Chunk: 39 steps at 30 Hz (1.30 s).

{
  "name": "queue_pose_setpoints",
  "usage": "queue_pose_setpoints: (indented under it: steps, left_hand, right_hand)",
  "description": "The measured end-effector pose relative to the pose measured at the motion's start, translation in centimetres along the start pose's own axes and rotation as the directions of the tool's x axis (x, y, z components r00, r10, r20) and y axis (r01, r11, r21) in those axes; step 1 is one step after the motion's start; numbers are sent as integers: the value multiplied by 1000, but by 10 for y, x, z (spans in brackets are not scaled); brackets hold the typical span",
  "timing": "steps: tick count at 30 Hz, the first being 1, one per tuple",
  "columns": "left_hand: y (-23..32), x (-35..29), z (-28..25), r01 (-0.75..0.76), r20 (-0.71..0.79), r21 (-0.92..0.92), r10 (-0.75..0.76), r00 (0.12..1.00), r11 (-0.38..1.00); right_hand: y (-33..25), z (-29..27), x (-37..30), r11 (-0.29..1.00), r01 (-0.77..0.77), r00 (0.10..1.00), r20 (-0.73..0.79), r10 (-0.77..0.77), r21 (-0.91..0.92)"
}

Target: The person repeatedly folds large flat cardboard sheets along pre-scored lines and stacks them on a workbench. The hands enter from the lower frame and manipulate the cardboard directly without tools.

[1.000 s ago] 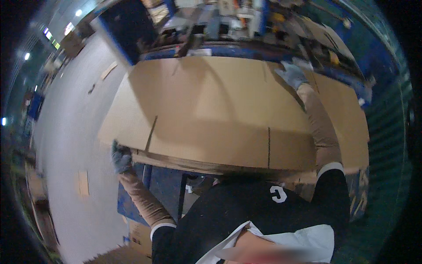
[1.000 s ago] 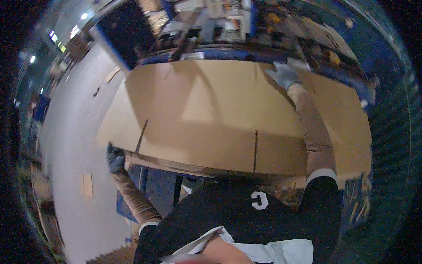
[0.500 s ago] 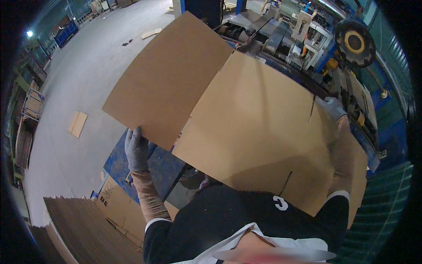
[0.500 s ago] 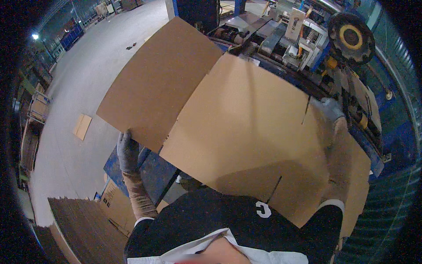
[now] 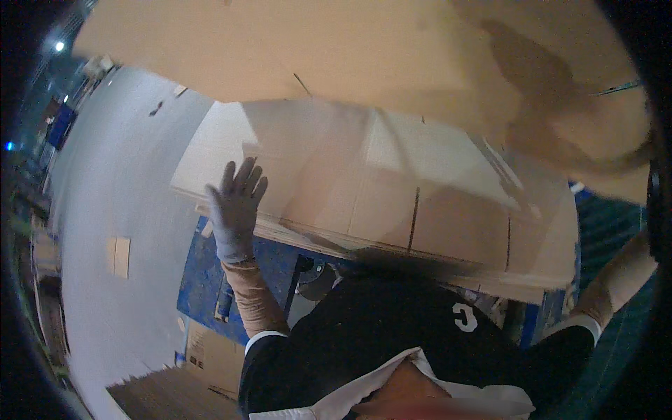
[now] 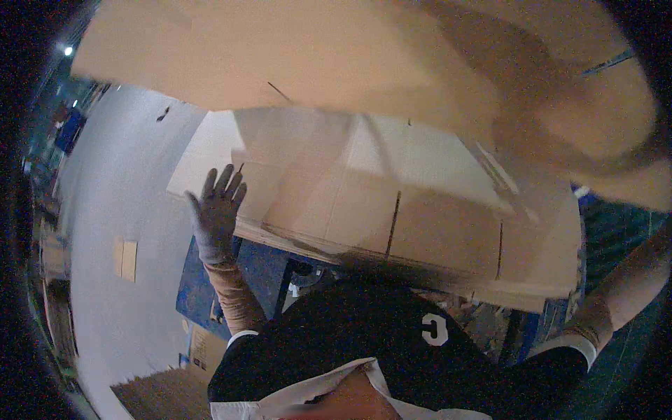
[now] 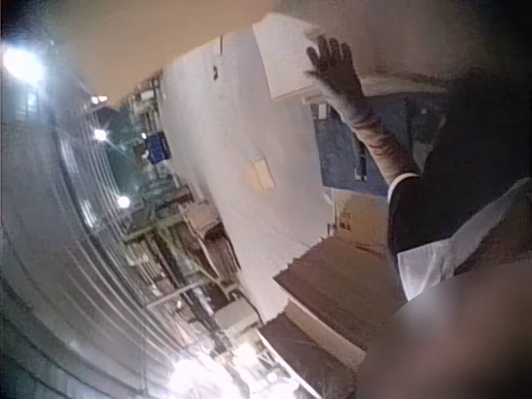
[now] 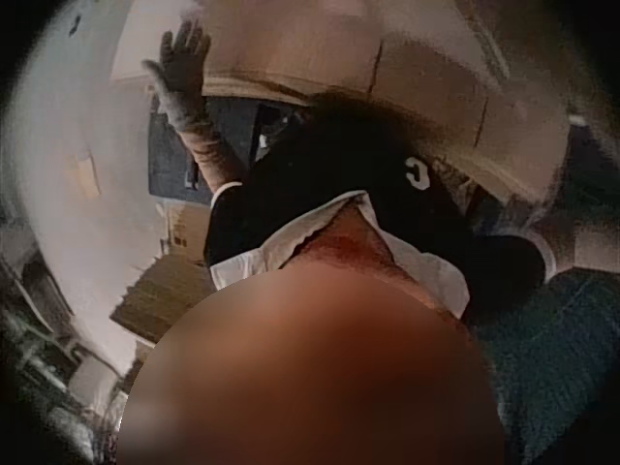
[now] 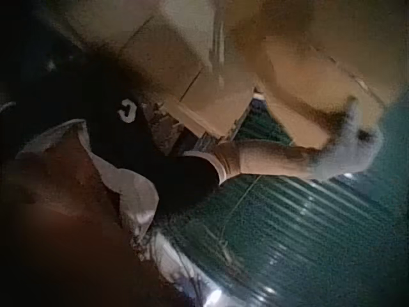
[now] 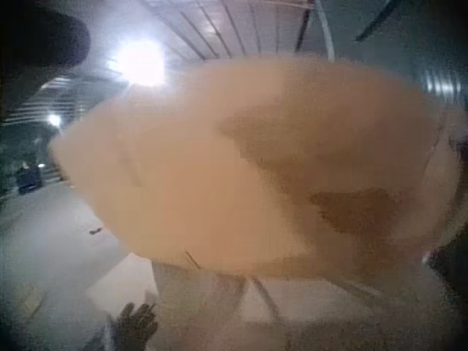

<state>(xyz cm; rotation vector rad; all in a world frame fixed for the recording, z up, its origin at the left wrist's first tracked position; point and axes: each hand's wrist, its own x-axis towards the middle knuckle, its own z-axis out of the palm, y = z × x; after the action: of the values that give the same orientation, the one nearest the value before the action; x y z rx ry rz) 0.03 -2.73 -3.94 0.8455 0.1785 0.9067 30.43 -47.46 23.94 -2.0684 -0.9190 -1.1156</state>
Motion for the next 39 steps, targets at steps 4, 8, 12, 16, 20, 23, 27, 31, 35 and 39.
queue_pose_setpoints:
  steps: [4,8,12,16,20,23,27,31,35,39]
  left_hand:
    - [15,15,-4,-60,388,-346,201,900,936]
    - [36,6,-37,-5,444,-322,156,882,947]
    - [22,5,-77,6,-304,98,24,952,995]
    - [1,31,-112,83,-316,296,15,949,952]
    - [10,44,-112,-267,182,924,302,936,273]
    - [26,45,-90,-240,115,792,249,962,562]
    - [26,36,-57,-135,-115,539,231,966,832]
    - [8,10,-19,-113,-137,667,269,953,736]
    - [-35,-18,42,-484,497,860,-57,866,159]
    - [-68,-22,83,-816,688,564,-475,548,-123]
  right_hand:
    - [-12,-9,-97,997,73,956,287,-61,-33]
    - [-26,8,-186,936,336,816,528,-234,-104]
    - [-16,11,-294,975,-106,947,280,159,-194]
    - [42,10,-379,848,-442,882,-316,350,-293]
    - [124,-32,-391,680,-718,690,-290,663,-152]
    - [160,-56,-355,668,-707,625,-237,743,231]
    - [121,-52,-302,480,-579,471,-210,857,659]
    - [29,-7,-288,722,-692,719,-106,687,-23]
    - [-11,41,-292,991,-71,896,444,13,113]
    - [-3,63,-290,997,-13,765,643,-39,76]
